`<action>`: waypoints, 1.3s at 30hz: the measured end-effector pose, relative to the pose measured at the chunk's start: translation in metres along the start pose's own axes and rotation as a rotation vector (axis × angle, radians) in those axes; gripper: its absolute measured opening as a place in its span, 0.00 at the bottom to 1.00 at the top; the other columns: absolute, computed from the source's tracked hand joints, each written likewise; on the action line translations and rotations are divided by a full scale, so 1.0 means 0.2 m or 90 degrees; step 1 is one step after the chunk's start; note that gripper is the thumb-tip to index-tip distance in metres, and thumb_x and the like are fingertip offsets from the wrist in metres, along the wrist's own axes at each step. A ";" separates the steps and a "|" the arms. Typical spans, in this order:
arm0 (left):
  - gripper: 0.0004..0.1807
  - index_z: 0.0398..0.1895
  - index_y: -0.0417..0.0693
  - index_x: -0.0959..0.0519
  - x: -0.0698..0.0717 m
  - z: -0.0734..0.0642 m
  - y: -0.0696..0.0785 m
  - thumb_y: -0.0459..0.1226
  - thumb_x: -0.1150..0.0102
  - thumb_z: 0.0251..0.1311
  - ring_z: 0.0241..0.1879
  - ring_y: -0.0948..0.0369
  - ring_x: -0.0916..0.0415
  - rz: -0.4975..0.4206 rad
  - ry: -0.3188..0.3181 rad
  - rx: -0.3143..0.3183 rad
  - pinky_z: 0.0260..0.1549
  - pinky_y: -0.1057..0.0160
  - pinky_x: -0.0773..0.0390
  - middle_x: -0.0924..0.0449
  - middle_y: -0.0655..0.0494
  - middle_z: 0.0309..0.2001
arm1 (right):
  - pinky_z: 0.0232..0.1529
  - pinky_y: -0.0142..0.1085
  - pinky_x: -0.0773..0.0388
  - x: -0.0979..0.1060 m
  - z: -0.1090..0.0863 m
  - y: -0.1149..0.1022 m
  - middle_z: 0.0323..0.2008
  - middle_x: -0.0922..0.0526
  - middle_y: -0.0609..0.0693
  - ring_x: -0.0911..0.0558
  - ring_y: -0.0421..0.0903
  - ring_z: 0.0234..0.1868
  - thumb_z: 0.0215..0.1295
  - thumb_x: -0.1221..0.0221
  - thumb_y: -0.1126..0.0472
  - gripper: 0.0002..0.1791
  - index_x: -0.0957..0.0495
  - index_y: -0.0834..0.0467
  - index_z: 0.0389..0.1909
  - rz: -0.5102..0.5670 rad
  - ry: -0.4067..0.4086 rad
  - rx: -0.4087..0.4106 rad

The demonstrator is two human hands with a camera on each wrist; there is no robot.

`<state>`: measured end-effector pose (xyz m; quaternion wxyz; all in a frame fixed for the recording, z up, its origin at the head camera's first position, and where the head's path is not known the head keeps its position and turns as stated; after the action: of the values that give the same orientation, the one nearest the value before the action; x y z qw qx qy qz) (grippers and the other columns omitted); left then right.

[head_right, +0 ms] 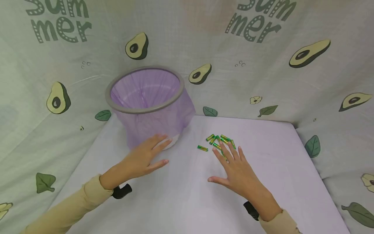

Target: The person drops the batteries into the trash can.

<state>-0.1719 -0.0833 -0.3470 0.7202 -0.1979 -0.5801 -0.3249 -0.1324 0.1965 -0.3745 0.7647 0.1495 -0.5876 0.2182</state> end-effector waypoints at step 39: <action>0.34 0.65 0.42 0.46 0.43 -0.10 -0.79 0.33 0.41 0.59 0.33 0.61 0.21 -1.059 0.415 0.434 0.38 0.65 0.18 0.25 0.54 0.41 | 0.52 0.56 0.29 -0.21 0.11 0.34 0.56 0.27 0.62 0.29 0.60 0.55 0.55 0.35 0.56 0.33 0.33 0.63 0.60 0.240 -0.027 -0.158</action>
<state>-0.2584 -0.2301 -0.2834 0.4036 0.5984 -0.3693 -0.5854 -0.1940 0.2385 -0.4116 0.7107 -0.0533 -0.6432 0.2799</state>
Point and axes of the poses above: each hand's wrist, its own z-axis towards the middle knuckle, its own x-axis out of the back of the hand, y = z × x, the point moved 5 cm from there along z, towards the middle knuckle
